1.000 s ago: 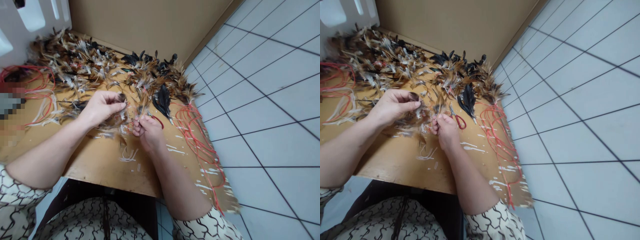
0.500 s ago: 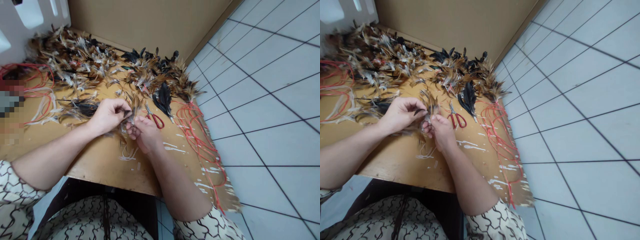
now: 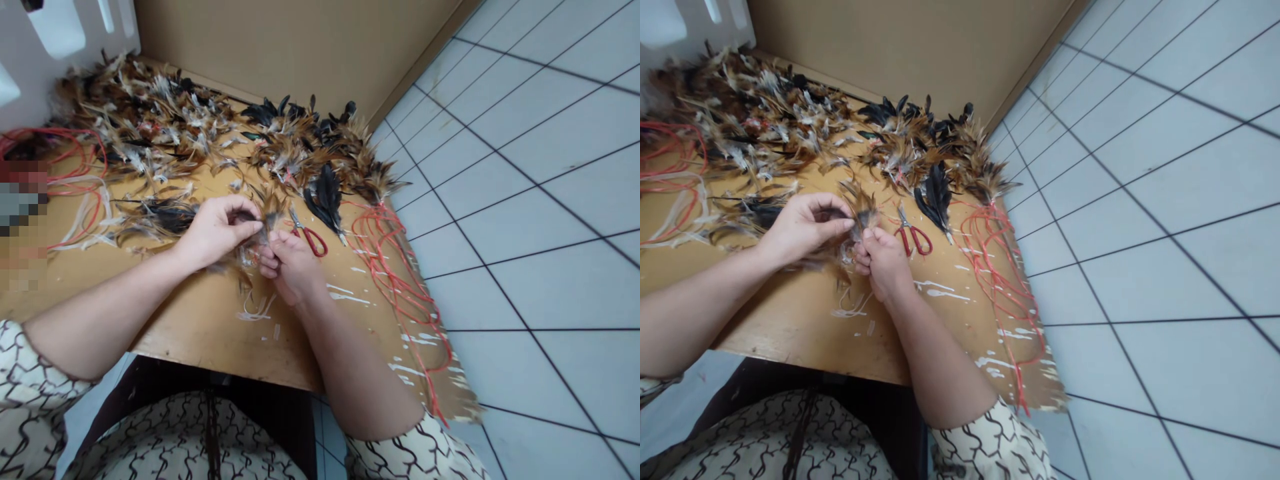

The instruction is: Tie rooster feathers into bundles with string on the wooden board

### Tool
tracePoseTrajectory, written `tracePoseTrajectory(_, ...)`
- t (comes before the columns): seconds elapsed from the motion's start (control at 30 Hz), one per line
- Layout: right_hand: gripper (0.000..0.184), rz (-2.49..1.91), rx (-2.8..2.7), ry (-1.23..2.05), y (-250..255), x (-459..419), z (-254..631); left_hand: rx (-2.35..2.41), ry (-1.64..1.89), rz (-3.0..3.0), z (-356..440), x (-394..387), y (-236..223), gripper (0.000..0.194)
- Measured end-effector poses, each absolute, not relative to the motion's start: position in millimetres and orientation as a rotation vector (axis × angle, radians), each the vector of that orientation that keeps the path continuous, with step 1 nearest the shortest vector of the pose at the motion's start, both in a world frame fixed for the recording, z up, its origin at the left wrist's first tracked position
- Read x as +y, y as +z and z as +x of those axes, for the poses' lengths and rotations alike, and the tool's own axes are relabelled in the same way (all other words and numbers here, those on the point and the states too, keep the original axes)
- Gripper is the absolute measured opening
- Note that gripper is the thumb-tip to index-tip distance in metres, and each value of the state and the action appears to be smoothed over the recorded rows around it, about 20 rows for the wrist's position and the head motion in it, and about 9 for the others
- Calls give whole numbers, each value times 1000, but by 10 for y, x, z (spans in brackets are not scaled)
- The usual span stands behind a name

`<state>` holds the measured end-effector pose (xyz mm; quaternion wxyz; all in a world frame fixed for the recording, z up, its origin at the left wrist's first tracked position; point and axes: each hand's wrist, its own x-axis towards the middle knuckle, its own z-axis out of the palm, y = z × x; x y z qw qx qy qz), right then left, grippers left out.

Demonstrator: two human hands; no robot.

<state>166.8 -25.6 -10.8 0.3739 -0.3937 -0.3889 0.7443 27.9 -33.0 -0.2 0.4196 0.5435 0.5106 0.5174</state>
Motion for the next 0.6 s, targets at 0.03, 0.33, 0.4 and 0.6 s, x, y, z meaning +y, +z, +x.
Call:
tracePoseTrajectory(0.03, 23, -1006, -1000, 1893, -109, -253, 1672, 1264, 1266, 1316, 275, -325, 2, 14)
tracePoseTrajectory(0.33, 36, -1004, -1217, 1683, -188, -271, 1666, 1191, 1065, 1201, 307, -354, 41, 21)
tracePoseTrajectory(0.4, 36, -983, -1288, 1638, -198, -280, 1665, 1138, 1093, 1124, 314, -362, 40, 19)
tracePoseTrajectory(0.6, 33, -978, -1428, 1619, -205, -293, 1681, 1094, 1082, 1180, 265, -348, 39, 9)
